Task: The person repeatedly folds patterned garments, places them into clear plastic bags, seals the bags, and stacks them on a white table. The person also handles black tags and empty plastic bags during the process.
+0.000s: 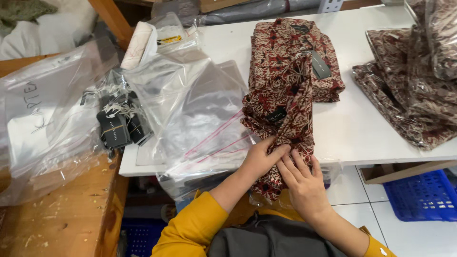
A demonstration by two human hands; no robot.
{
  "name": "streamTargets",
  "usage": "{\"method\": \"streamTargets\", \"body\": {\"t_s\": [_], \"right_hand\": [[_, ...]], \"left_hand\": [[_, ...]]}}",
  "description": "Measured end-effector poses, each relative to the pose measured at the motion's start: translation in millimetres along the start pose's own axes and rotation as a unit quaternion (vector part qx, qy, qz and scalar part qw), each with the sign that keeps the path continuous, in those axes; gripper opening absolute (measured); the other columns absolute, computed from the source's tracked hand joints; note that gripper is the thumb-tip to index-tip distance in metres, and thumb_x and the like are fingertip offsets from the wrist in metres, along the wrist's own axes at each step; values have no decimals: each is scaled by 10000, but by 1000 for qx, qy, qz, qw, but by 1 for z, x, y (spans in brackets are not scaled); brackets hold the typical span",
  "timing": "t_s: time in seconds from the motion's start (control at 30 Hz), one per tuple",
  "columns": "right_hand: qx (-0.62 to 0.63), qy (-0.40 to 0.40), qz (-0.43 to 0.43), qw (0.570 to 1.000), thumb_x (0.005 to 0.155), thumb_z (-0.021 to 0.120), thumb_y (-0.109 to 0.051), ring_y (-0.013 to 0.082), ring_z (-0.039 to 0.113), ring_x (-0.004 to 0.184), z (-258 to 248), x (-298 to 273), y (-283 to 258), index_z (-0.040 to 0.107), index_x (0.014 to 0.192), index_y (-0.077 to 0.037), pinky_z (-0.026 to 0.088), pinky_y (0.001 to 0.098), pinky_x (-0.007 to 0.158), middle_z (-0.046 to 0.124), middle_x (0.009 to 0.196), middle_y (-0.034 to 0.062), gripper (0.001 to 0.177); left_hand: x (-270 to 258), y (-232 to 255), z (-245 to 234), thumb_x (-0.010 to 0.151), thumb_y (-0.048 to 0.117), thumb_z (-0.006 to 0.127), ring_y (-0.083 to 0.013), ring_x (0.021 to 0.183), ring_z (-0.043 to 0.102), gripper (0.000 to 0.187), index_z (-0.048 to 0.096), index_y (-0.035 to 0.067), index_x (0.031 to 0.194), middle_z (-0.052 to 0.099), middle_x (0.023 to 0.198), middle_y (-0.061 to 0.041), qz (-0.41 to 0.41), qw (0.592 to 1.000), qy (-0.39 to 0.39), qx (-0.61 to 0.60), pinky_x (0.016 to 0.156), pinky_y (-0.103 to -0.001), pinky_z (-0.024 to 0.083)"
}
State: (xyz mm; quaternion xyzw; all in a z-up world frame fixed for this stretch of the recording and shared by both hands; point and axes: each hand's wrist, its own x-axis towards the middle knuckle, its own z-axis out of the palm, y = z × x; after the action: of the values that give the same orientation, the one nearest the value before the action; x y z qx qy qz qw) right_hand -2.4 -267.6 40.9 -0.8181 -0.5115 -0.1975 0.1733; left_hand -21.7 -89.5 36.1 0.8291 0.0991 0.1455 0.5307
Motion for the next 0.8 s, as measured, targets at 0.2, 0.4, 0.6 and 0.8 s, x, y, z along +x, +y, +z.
{"method": "streamTargets", "body": {"t_s": [0.2, 0.4, 0.6, 0.8], "right_hand": [[300, 17, -156, 941, 816, 755, -200, 345, 514, 1386, -27, 24, 11, 653, 1269, -103, 312, 612, 1172, 624, 1393, 133, 474], [362, -48, -80, 928, 941, 703, -114, 302, 695, 1090, 50, 131, 23, 724, 1118, -90, 542, 397, 962, 747, 1104, 97, 181], [293, -185, -173, 922, 810, 812, -202, 329, 671, 930, 139, 221, 8, 771, 909, -90, 528, 414, 852, 722, 906, 113, 154], [286, -258, -159, 909, 691, 835, -206, 308, 671, 854, 147, 232, 12, 746, 973, -65, 544, 407, 767, 705, 927, 114, 327]], "left_hand": [[-41, -5, -68, 961, 245, 701, -285, 933, 744, 286, 702, -1, 1105, 762, 1038, -170, 74, 992, 96, -40, 836, -360, 555], [-148, -17, -184, 918, 121, 708, -282, 906, 728, 219, 721, 1, 1101, 756, 1017, -166, 69, 961, 252, 88, 812, -351, 544], [-240, -44, -227, 862, 169, 734, -302, 787, 694, 269, 739, 18, 1085, 729, 874, -165, -61, 939, 282, 186, 732, -376, 530], [-273, -46, -238, 802, 263, 786, -346, 782, 694, 287, 762, 50, 994, 735, 859, -161, -70, 954, 180, 228, 680, -421, 540]]}}
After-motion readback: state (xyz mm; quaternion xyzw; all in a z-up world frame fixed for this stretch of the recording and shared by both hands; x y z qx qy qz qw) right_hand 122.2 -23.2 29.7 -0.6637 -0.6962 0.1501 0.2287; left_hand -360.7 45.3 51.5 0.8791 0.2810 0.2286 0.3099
